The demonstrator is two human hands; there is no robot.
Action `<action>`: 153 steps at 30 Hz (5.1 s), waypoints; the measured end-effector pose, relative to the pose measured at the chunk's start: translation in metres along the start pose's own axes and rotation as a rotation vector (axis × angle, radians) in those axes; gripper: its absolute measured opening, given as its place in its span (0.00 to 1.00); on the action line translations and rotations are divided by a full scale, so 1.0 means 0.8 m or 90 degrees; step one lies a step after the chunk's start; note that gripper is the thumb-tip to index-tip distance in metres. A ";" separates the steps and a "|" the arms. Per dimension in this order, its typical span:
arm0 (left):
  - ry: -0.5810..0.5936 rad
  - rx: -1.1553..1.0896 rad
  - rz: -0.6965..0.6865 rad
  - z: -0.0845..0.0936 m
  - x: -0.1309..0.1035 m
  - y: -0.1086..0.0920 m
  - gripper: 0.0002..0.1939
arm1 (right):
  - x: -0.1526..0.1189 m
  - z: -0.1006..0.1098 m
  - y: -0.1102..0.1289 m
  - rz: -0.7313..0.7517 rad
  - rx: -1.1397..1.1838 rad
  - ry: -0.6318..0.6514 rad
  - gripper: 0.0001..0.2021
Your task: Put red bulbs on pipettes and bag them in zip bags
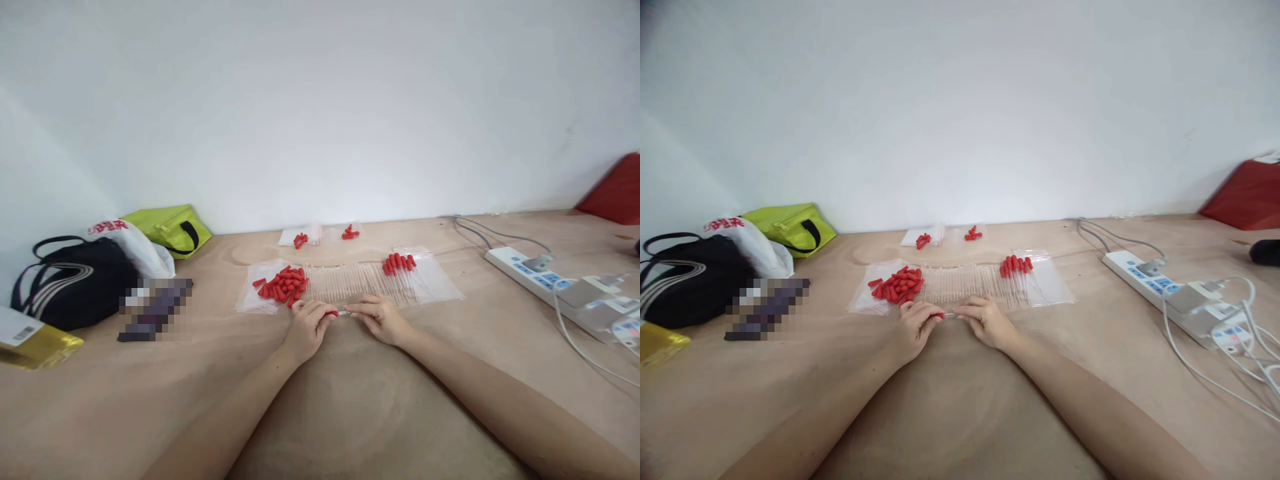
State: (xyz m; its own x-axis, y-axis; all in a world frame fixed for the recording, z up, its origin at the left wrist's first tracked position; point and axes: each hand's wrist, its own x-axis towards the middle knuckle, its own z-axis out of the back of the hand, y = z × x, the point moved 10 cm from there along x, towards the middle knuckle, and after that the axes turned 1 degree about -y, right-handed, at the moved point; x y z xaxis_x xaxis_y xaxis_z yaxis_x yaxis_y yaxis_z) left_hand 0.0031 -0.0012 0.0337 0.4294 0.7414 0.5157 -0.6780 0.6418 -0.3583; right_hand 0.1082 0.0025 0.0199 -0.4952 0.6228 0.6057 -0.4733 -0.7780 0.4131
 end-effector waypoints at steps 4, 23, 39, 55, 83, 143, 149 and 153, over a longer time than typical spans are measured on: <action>-0.014 0.012 -0.021 0.001 -0.001 -0.005 0.11 | 0.001 -0.002 0.000 -0.007 -0.001 0.011 0.11; 0.000 0.088 -0.093 -0.008 0.009 -0.014 0.10 | 0.000 0.003 0.031 0.087 -0.279 -0.047 0.13; -0.010 0.096 -0.097 -0.004 0.006 -0.011 0.08 | 0.000 0.015 0.022 0.061 -0.302 -0.065 0.10; 0.036 0.059 -0.134 -0.013 0.006 -0.026 0.09 | 0.004 0.009 0.039 0.120 -0.276 -0.080 0.12; -0.116 0.320 0.167 0.031 0.001 0.072 0.09 | -0.003 0.070 -0.147 -0.549 -0.469 -0.017 0.11; 0.006 0.117 0.023 -0.009 0.006 0.009 0.11 | -0.005 0.014 -0.002 -0.039 -0.242 -0.022 0.11; 0.003 0.105 0.020 -0.007 0.007 0.006 0.07 | -0.004 0.007 -0.002 -0.023 -0.209 0.002 0.12; 0.001 0.079 0.003 -0.006 0.007 0.005 0.10 | -0.004 0.003 -0.003 -0.003 -0.182 0.026 0.14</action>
State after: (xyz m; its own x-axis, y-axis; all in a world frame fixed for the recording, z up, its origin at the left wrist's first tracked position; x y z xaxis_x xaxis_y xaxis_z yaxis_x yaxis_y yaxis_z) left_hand 0.0057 0.0061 0.0316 0.4269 0.7449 0.5127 -0.7485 0.6093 -0.2619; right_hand 0.1123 0.0022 0.0187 -0.5182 0.6337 0.5743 -0.6587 -0.7241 0.2046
